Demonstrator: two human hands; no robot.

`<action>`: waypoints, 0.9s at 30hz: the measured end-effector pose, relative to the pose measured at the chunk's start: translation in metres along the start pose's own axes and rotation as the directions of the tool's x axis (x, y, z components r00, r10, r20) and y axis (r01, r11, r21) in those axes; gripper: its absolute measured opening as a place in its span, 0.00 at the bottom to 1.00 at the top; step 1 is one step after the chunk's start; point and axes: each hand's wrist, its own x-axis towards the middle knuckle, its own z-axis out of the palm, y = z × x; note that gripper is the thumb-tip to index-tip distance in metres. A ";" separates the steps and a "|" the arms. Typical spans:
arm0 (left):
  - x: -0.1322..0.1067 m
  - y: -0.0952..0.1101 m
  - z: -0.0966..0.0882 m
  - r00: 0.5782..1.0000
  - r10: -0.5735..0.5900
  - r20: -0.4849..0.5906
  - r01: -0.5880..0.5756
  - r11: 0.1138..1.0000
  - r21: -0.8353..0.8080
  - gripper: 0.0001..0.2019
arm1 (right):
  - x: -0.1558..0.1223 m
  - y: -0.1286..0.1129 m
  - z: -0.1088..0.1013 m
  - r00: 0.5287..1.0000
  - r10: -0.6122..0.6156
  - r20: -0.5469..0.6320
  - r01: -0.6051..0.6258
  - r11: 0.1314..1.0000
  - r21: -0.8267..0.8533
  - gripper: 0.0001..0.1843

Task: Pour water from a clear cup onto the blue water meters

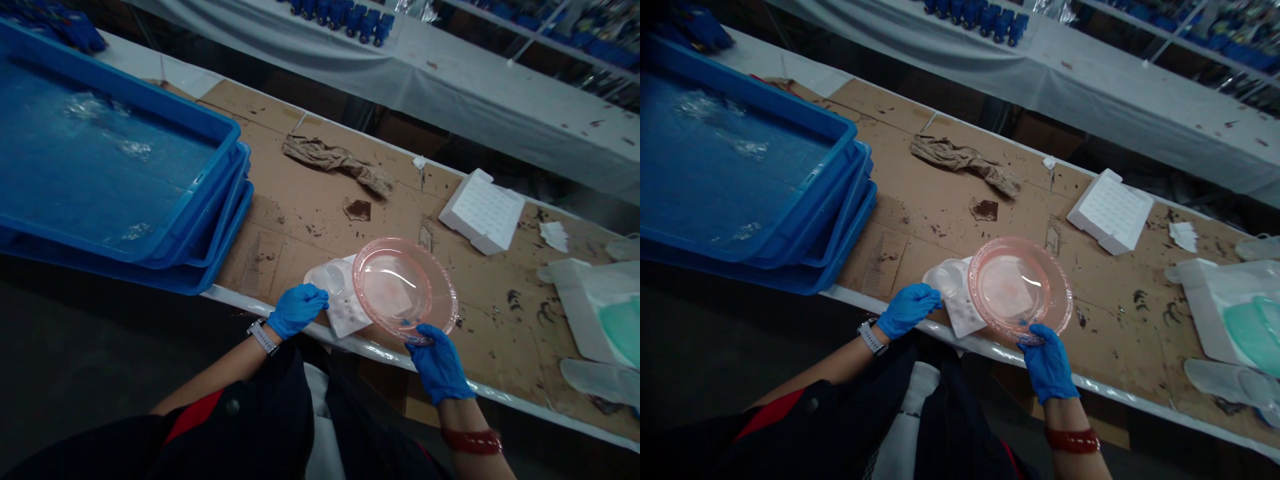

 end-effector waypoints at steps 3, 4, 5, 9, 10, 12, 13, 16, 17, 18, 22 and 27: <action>-0.004 -0.006 -0.004 1.000 -0.019 -0.016 0.018 0.999 -0.045 0.14 | -0.002 0.008 0.005 1.000 0.024 0.004 -0.024 0.999 0.030 0.33; -0.005 -0.008 -0.005 1.000 -0.023 -0.021 0.022 0.998 -0.060 0.14 | -0.002 0.011 0.006 1.000 0.029 0.003 -0.029 0.999 0.033 0.32; -0.006 -0.010 -0.007 0.999 -0.026 -0.027 0.024 0.997 -0.075 0.14 | -0.003 0.013 0.007 1.000 0.031 0.003 -0.031 0.999 0.033 0.32; -0.010 -0.018 -0.012 0.998 -0.034 -0.052 0.027 0.991 -0.129 0.14 | -0.005 0.023 0.009 0.999 0.036 0.002 -0.036 0.999 0.041 0.33; -0.011 -0.019 -0.013 0.998 -0.034 -0.055 0.026 0.990 -0.139 0.14 | -0.006 0.025 0.010 0.999 0.035 0.006 -0.035 0.998 0.045 0.33; -0.013 -0.022 -0.015 0.997 -0.035 -0.063 0.024 0.987 -0.159 0.15 | -0.007 0.028 0.011 0.999 0.033 0.017 -0.034 0.998 0.055 0.33; -0.013 -0.024 -0.017 0.997 -0.033 -0.065 0.022 0.985 -0.169 0.15 | -0.008 0.030 0.012 0.999 0.033 0.022 -0.034 0.998 0.060 0.33; -0.016 -0.029 -0.020 0.998 -0.012 -0.065 -0.001 0.981 -0.192 0.15 | -0.008 0.035 0.013 0.999 0.037 0.032 -0.039 0.997 0.070 0.33; -0.017 -0.031 -0.022 0.998 -0.001 -0.062 -0.012 0.980 -0.197 0.14 | -0.007 0.036 0.013 0.999 0.039 0.033 -0.041 0.997 0.073 0.33; -0.018 -0.033 -0.023 0.998 0.011 -0.059 -0.022 0.979 -0.203 0.14 | -0.006 0.038 0.013 0.999 0.042 0.033 -0.044 0.996 0.076 0.32; -0.022 -0.041 -0.026 0.998 0.025 -0.059 -0.039 0.967 -0.251 0.16 | 0.002 0.047 0.010 0.998 0.049 0.031 -0.051 0.995 0.086 0.31; -0.026 -0.050 -0.029 0.996 0.016 -0.092 -0.047 0.940 -0.337 0.22 | 0.012 0.065 0.003 0.999 0.019 0.047 -0.023 0.996 0.088 0.26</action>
